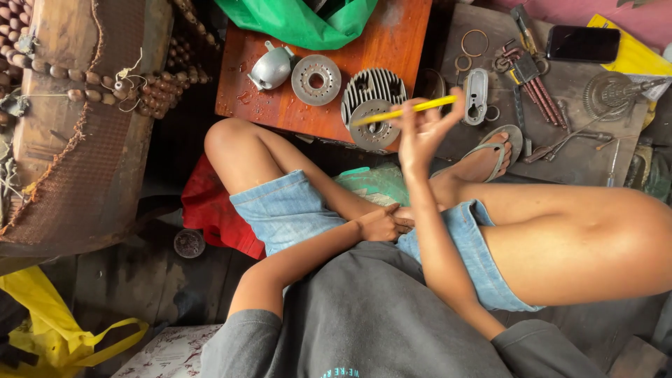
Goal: Cleaning the cooling fins of a motorcycle cylinder head using a small brush to remove debris.
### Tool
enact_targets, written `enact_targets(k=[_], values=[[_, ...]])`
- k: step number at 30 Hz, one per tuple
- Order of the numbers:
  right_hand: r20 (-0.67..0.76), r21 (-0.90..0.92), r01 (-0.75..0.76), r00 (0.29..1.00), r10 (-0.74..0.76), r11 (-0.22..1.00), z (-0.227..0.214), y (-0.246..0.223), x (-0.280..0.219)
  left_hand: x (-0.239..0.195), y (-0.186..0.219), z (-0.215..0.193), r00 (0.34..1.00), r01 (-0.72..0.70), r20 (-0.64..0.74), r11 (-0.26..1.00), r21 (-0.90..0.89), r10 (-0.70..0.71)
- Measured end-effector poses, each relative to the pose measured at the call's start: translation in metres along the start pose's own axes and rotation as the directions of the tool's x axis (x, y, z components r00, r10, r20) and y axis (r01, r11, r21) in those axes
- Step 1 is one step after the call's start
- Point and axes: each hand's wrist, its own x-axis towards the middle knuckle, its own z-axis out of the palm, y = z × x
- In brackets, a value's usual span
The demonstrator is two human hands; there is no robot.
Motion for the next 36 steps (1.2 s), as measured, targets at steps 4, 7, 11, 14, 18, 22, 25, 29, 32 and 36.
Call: enact_targets(k=[4, 7, 11, 14, 18, 22, 25, 29, 32, 36], values=[[0.098, 0.014, -0.005, 0.995, 0.004, 1.000, 0.008, -0.004, -0.001, 0.001, -0.002, -0.001, 1.000, -0.010, -0.013, 1.000, 0.023, 0.011], [0.031, -0.025, 0.048, 0.998, -0.047, 0.999, -0.016, 0.006, 0.013, 0.000, 0.002, 0.012, 1.000, -0.003, -0.026, 0.998, 0.067, 0.004], [0.067, -0.037, 0.005, 0.998, -0.003, 0.999, 0.009, -0.007, 0.000, -0.002, 0.000, 0.019, 0.999, 0.032, 0.024, 0.999, 0.009, -0.032], [0.106, -0.020, -0.028, 0.994, 0.030, 0.999, 0.013, 0.000, -0.006, -0.002, 0.009, 0.006, 0.973, 0.066, -0.229, 0.935, 0.349, 0.016], [-0.018, -0.016, 0.050, 0.999, -0.051, 0.999, -0.013, 0.013, 0.019, 0.003, 0.008, -0.018, 0.955, 0.112, -0.293, 0.847, 0.520, 0.054], [0.011, -0.011, -0.006, 1.000, 0.006, 1.000, 0.013, -0.005, -0.001, -0.001, 0.006, -0.002, 0.999, 0.052, -0.002, 0.998, 0.037, -0.052], [0.064, -0.026, -0.014, 0.998, 0.015, 1.000, 0.023, -0.013, -0.005, 0.002, 0.008, -0.016, 0.997, 0.035, -0.070, 0.988, 0.149, -0.025], [-0.157, -0.050, 0.098, 0.982, -0.104, 0.994, -0.008, 0.007, 0.021, 0.023, 0.034, -0.162, 0.967, 0.249, -0.240, 0.534, 0.808, -0.088], [-0.131, -0.037, 0.072, 0.988, -0.076, 0.997, 0.010, 0.003, 0.008, -0.006, 0.005, 0.043, 0.960, 0.104, -0.276, 0.974, 0.200, -0.045], [0.022, -0.026, 0.031, 0.999, -0.031, 0.999, 0.021, 0.004, -0.005, -0.004, 0.006, 0.052, 0.949, 0.147, -0.303, 0.975, 0.167, -0.091]])
